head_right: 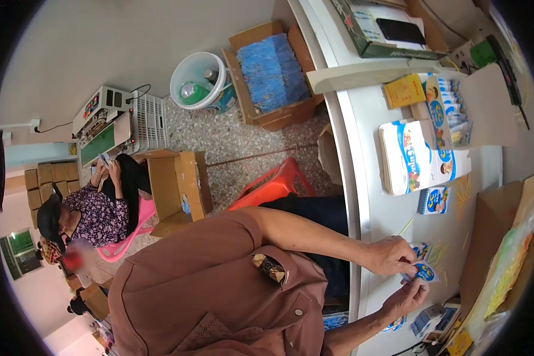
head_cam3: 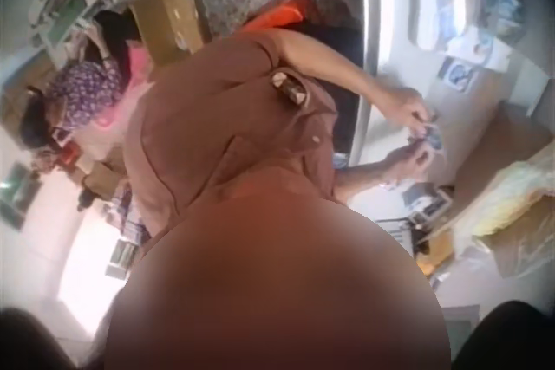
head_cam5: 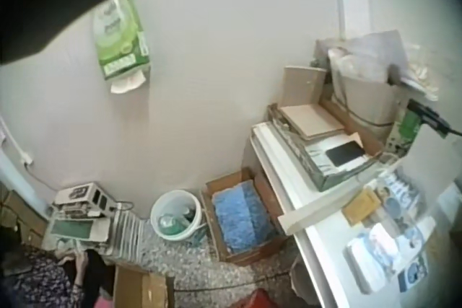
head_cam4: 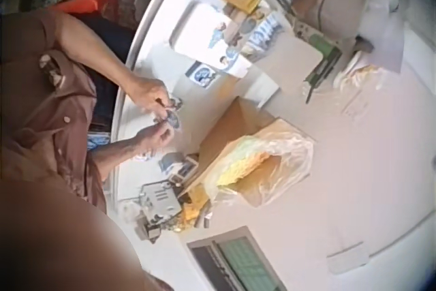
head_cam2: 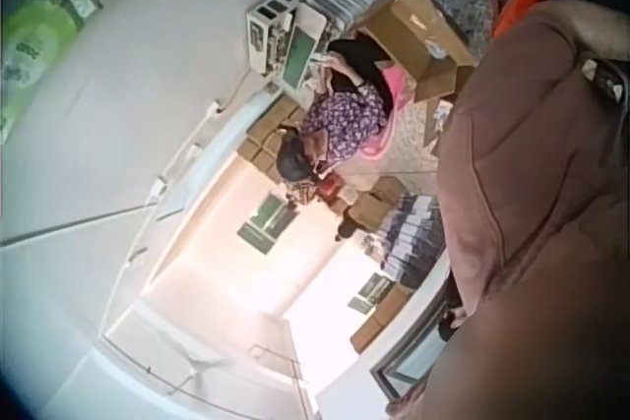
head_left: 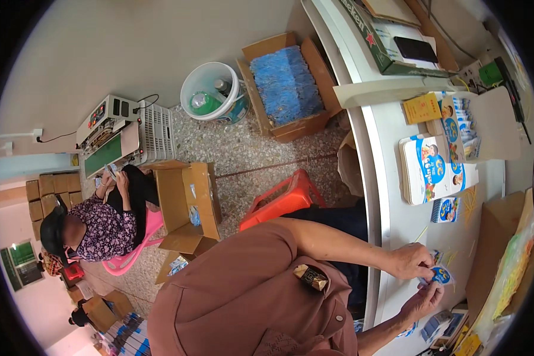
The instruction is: Packaging small plastic sticks into blue and white plastic bags at a factory workbench.
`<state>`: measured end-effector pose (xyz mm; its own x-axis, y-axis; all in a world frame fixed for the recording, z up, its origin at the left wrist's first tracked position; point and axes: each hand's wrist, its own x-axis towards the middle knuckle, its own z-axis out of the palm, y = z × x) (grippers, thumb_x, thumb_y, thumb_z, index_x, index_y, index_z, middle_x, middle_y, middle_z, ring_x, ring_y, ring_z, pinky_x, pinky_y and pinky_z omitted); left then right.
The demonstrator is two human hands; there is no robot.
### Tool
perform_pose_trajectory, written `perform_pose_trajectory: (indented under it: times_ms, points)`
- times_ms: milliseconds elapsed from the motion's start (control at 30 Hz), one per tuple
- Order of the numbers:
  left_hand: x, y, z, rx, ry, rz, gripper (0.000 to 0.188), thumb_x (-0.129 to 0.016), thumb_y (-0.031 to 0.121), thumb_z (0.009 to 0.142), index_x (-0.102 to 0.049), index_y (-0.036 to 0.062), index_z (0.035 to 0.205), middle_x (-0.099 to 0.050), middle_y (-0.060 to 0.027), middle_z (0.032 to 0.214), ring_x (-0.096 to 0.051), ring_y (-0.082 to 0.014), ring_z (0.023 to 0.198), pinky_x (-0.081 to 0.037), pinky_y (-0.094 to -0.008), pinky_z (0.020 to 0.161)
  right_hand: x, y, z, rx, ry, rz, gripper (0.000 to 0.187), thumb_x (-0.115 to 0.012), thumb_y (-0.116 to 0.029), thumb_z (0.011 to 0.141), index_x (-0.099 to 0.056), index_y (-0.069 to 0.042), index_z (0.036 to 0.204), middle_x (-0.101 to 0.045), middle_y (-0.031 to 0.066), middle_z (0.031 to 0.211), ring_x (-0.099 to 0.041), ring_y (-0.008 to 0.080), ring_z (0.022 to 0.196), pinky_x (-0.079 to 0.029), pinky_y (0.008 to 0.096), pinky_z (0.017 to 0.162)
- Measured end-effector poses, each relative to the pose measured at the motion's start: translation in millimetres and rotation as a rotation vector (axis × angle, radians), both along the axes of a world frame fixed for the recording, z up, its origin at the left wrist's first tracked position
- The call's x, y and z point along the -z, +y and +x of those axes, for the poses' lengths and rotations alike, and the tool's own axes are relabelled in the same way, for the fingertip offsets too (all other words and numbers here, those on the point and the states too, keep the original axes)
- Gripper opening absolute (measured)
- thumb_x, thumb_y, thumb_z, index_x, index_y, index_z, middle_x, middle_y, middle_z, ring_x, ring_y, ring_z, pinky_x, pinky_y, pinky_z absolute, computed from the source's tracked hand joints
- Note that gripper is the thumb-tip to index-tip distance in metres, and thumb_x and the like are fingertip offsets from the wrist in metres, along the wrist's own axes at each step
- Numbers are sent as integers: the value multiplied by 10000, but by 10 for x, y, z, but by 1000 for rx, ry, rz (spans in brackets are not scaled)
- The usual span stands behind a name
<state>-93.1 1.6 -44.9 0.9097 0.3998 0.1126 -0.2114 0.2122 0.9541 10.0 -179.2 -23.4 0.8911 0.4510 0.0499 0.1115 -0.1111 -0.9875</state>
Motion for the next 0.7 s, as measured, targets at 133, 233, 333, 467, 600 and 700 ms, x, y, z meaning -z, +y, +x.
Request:
perform_pose_trajectory:
  times_ms: [133,233,333,467,600,700]
  points:
    - [46,57,-90,-16,-15,-8,234,-696,213,810,-709,-19,778,-629,-189,634,-591,-252,534,-452,-385,551,-21,145,-117,-129,0,-76,149,-570,-172,995,-585,-24,996,-629,64,922,-521,115,788,-396,270,694]
    - [45,111,-113,-20,37,-24,227,-699,217,801,-722,-9,796,-645,-183,644,-596,-257,540,-462,-379,556,33,166,-102,-155,-20,-79,163,-570,-182,1000,-591,-21,1007,-638,67,923,-520,112,787,-394,266,698]
    - [87,113,-98,-64,21,7,227,-695,219,797,-729,-4,809,-660,-178,659,-599,-244,539,-468,-373,560,93,104,-36,-170,-32,-114,174,-575,-197,1003,-592,-25,1015,-642,69,922,-516,109,783,-393,266,705]
    - [60,179,-114,-29,-4,-44,255,-680,233,801,-710,-20,783,-648,-190,647,-616,-254,542,-465,-386,551,117,192,-48,-88,10,-73,181,-576,-201,999,-581,-23,1032,-634,75,962,-524,122,793,-403,277,719]
    - [93,262,-101,-9,18,-29,284,-669,238,803,-684,-40,746,-633,-202,632,-633,-258,549,-463,-395,540,151,273,-22,-134,59,-47,201,-569,-205,1001,-573,-12,1056,-635,84,1012,-555,129,851,-412,274,747]
    - [48,244,-92,-56,45,-22,280,-673,237,754,-691,-39,710,-657,-211,655,-668,-272,582,-507,-385,572,44,337,-77,-117,138,-95,292,-559,-243,1009,-578,18,1138,-629,143,1135,-599,161,1004,-439,294,835]
